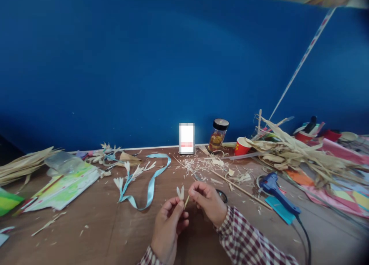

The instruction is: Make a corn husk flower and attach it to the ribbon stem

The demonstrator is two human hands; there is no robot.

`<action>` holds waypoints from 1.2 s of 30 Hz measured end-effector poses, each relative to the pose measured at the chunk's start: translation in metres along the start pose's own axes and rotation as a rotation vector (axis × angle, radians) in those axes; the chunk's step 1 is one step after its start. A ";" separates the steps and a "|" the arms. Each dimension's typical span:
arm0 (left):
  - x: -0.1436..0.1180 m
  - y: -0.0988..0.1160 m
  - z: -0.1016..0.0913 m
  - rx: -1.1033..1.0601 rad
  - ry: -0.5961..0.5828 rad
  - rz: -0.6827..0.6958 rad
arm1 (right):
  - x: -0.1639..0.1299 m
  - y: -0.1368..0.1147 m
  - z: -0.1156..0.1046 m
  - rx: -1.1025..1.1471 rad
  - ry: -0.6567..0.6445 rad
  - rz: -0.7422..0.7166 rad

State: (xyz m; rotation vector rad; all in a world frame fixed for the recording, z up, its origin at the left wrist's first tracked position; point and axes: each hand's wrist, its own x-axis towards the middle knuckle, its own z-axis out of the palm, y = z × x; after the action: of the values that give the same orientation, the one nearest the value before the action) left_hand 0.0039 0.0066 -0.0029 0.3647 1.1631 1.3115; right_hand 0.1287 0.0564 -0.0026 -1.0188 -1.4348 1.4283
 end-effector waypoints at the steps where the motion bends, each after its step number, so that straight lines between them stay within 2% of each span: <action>1: 0.001 0.001 -0.001 0.006 0.007 -0.003 | 0.000 0.000 -0.001 -0.001 -0.004 -0.003; 7: 0.008 0.003 -0.007 0.073 -0.019 0.023 | -0.005 -0.009 -0.001 -0.051 -0.094 0.001; 15: 0.010 -0.004 -0.008 0.168 -0.054 0.013 | -0.007 -0.008 0.005 -0.272 -0.046 -0.040; 20: 0.009 -0.004 -0.009 0.147 -0.061 0.002 | -0.009 -0.004 0.007 -0.342 -0.025 -0.041; 26: 0.007 -0.002 -0.005 0.083 -0.016 -0.066 | -0.009 0.001 0.008 -0.312 0.031 -0.028; 36: 0.007 -0.004 -0.004 -0.005 -0.051 -0.028 | -0.008 0.006 0.008 -0.150 0.014 0.036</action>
State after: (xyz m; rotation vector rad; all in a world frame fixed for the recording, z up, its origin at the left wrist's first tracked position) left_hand 0.0013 0.0100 -0.0110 0.3752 1.1183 1.2740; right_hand 0.1230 0.0465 -0.0089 -1.1513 -1.5380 1.3522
